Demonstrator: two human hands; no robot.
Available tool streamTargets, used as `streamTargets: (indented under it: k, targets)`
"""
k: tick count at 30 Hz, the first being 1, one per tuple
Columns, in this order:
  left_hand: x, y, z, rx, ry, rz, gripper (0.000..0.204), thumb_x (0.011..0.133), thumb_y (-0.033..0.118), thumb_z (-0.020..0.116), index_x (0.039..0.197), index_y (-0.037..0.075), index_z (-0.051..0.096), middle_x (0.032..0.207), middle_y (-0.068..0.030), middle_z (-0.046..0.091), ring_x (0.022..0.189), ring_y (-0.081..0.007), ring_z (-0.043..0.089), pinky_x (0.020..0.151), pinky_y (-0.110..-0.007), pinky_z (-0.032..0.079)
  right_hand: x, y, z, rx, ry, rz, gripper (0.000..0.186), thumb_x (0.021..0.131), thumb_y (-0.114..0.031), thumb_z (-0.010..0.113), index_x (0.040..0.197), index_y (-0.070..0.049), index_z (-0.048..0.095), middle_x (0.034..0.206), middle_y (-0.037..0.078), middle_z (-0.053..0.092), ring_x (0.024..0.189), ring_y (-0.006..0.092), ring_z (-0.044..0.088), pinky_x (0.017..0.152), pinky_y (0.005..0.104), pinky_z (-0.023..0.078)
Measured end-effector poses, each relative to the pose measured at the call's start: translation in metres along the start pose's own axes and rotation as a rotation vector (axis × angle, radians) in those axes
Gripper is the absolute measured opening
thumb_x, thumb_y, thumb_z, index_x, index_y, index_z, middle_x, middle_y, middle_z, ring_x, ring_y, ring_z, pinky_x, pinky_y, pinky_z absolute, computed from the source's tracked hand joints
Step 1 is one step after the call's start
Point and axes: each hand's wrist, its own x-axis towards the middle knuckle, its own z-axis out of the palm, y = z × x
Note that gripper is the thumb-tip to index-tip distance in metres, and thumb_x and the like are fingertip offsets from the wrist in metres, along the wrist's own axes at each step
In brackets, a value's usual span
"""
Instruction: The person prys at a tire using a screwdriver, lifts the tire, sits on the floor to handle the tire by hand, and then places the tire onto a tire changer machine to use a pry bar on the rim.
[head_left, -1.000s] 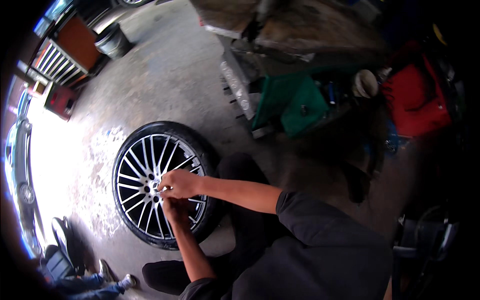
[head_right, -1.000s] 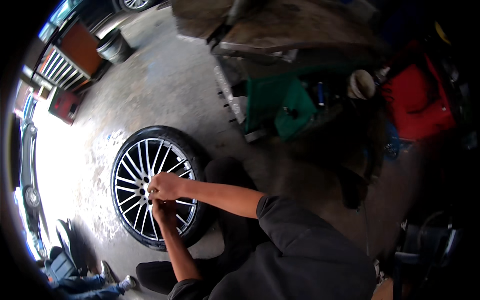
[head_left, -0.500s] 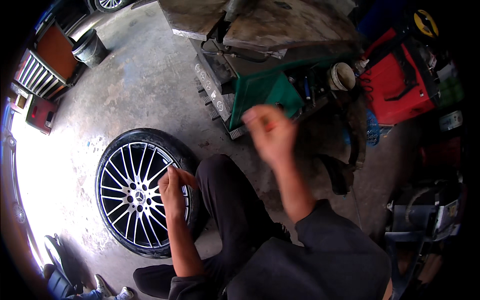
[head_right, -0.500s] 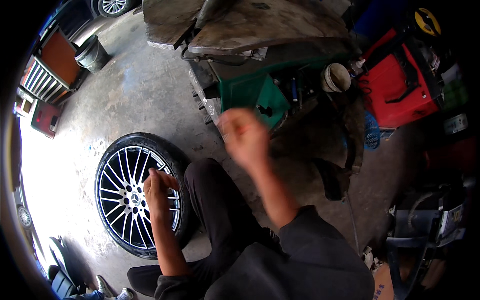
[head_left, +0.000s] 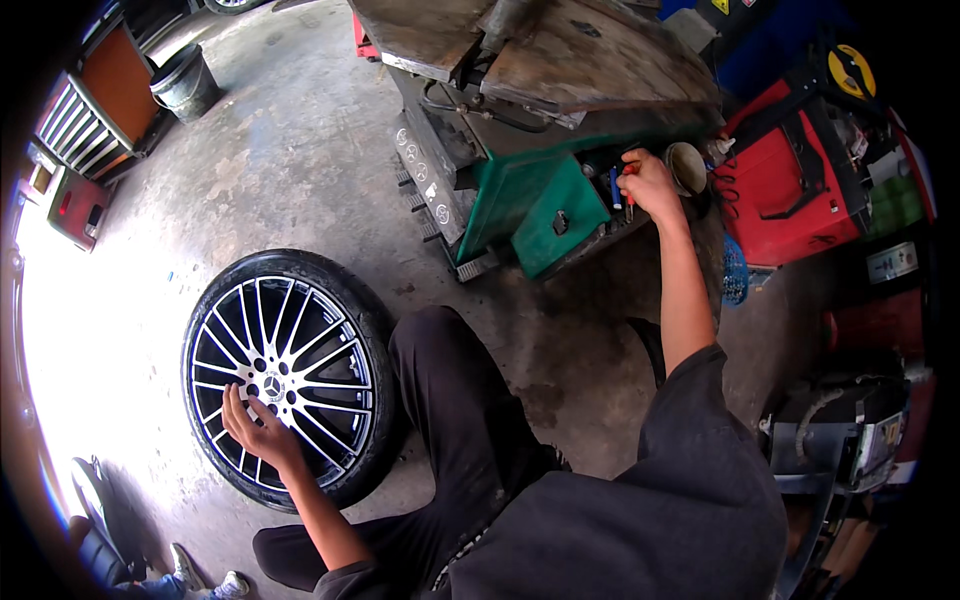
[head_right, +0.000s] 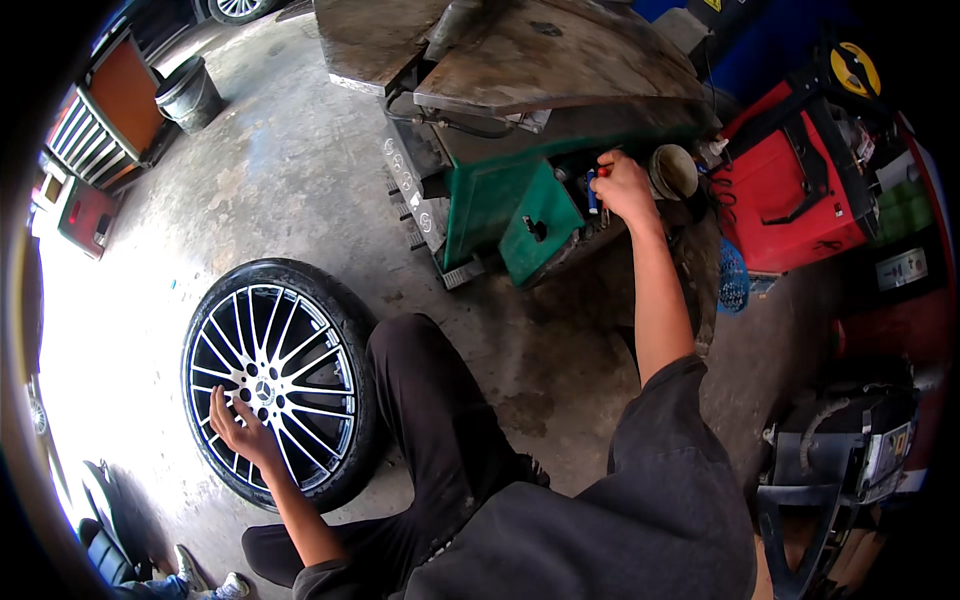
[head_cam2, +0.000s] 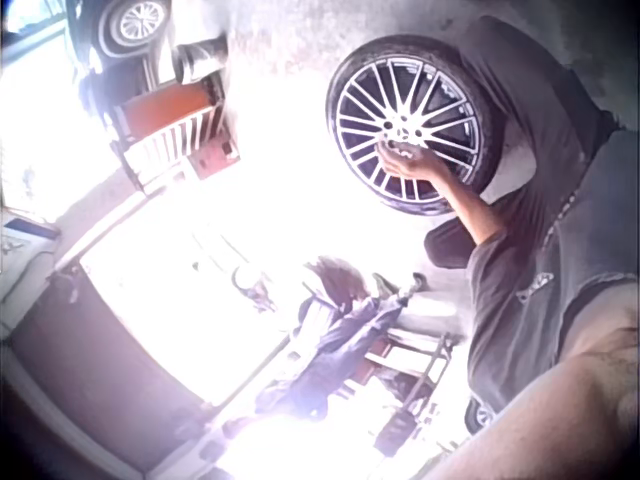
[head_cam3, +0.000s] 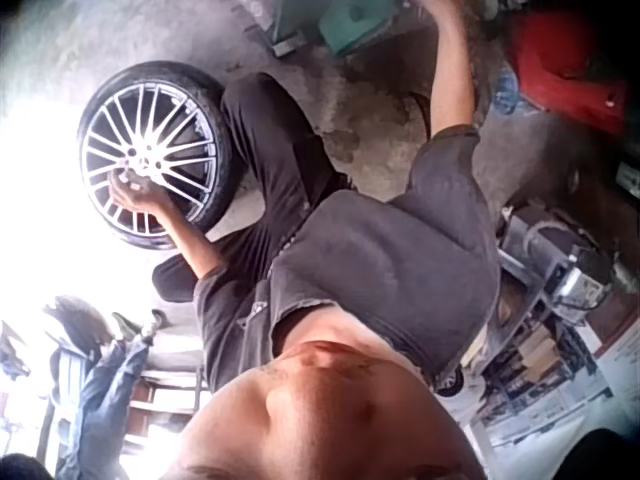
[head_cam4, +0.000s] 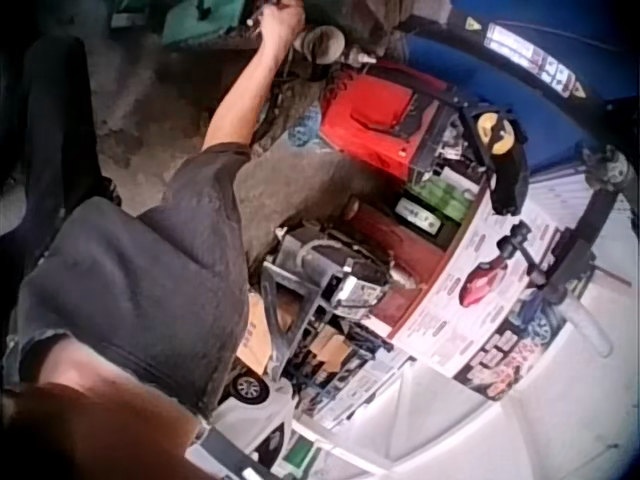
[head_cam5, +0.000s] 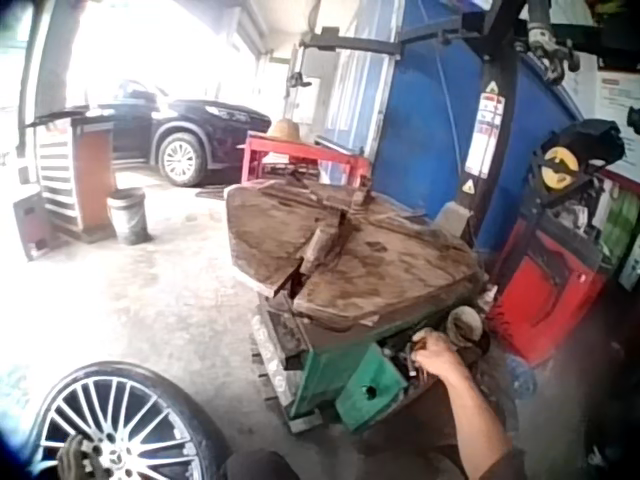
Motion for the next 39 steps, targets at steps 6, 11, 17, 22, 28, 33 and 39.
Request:
streamTargets:
  k: [6,11,17,22,28,33,39]
  targets:
    - [-0.046,-0.030,-0.004,-0.077,-0.204,-0.104,0.030,0.094,0.001,0.059,0.122,-0.005,0.065,0.128,-0.0217,0.065,0.121,-0.0384,0.058,0.104,-0.045,0.045,-0.001,0.008,0.009,0.002,0.100,-0.143,0.044,0.075,-0.010,0.083,0.113,0.005,0.067,0.101,0.018,0.075,0.079,0.0223,0.074,0.064,0.0340,0.057]
    - [-0.081,-0.049,0.002,-0.086,-0.341,-0.250,0.030,0.093,0.003,0.059,0.121,-0.005,0.065,0.124,-0.0219,0.066,0.118,-0.0387,0.060,0.102,-0.045,0.046,-0.001,-0.002,0.008,-0.036,0.089,-0.061,0.029,0.075,-0.013,0.085,0.096,0.003,0.073,0.086,0.015,0.076,0.076,0.0190,0.074,0.069,0.0328,0.057]
    - [-0.099,-0.053,0.017,-0.104,-0.373,-0.202,0.029,0.092,0.006,0.061,0.119,-0.003,0.066,0.116,-0.0218,0.067,0.111,-0.0380,0.062,0.099,-0.044,0.048,-0.004,-0.010,0.007,-0.170,0.148,-0.136,0.034,0.074,-0.015,0.086,0.100,0.003,0.074,0.089,0.016,0.076,0.083,0.0242,0.075,0.077,0.0344,0.057]
    - [-0.132,-0.044,0.036,-0.136,-0.503,-0.175,0.031,0.089,0.005,0.063,0.118,-0.002,0.066,0.121,-0.0220,0.066,0.115,-0.0384,0.061,0.101,-0.045,0.047,-0.014,-0.015,0.010,-0.359,0.193,-0.148,0.039,0.075,-0.021,0.085,0.107,-0.001,0.074,0.100,0.020,0.075,0.096,0.0323,0.073,0.087,0.0387,0.056]
    - [-0.161,-0.032,0.045,0.023,-0.501,0.006,0.046,0.091,0.017,0.065,0.135,0.003,0.058,0.144,-0.0193,0.052,0.136,-0.0376,0.045,0.112,-0.048,0.034,-0.103,-0.097,0.060,0.324,0.279,-0.404,0.008,0.095,-0.009,0.071,0.098,-0.001,0.071,0.086,0.002,0.070,0.077,0.0085,0.063,0.074,0.0242,0.051]
    - [-0.165,-0.025,0.047,0.065,-0.532,-0.027,0.051,0.093,0.021,0.063,0.141,0.006,0.054,0.153,-0.0184,0.044,0.142,-0.0340,0.040,0.114,-0.049,0.030,-0.221,-0.182,0.239,0.414,-0.590,-0.736,0.019,0.085,-0.014,0.074,0.099,-0.002,0.070,0.098,0.014,0.070,0.086,0.0315,0.070,0.077,0.0378,0.056]
    - [-0.162,-0.023,0.047,0.076,-0.517,-0.034,0.052,0.090,0.020,0.063,0.140,0.007,0.054,0.152,-0.0192,0.045,0.140,-0.0345,0.043,0.112,-0.050,0.032,-0.269,-0.200,0.382,0.329,-0.814,-0.937,0.019,0.095,-0.019,0.064,0.098,-0.001,0.069,0.107,0.015,0.069,0.102,0.0344,0.066,0.090,0.0412,0.053]
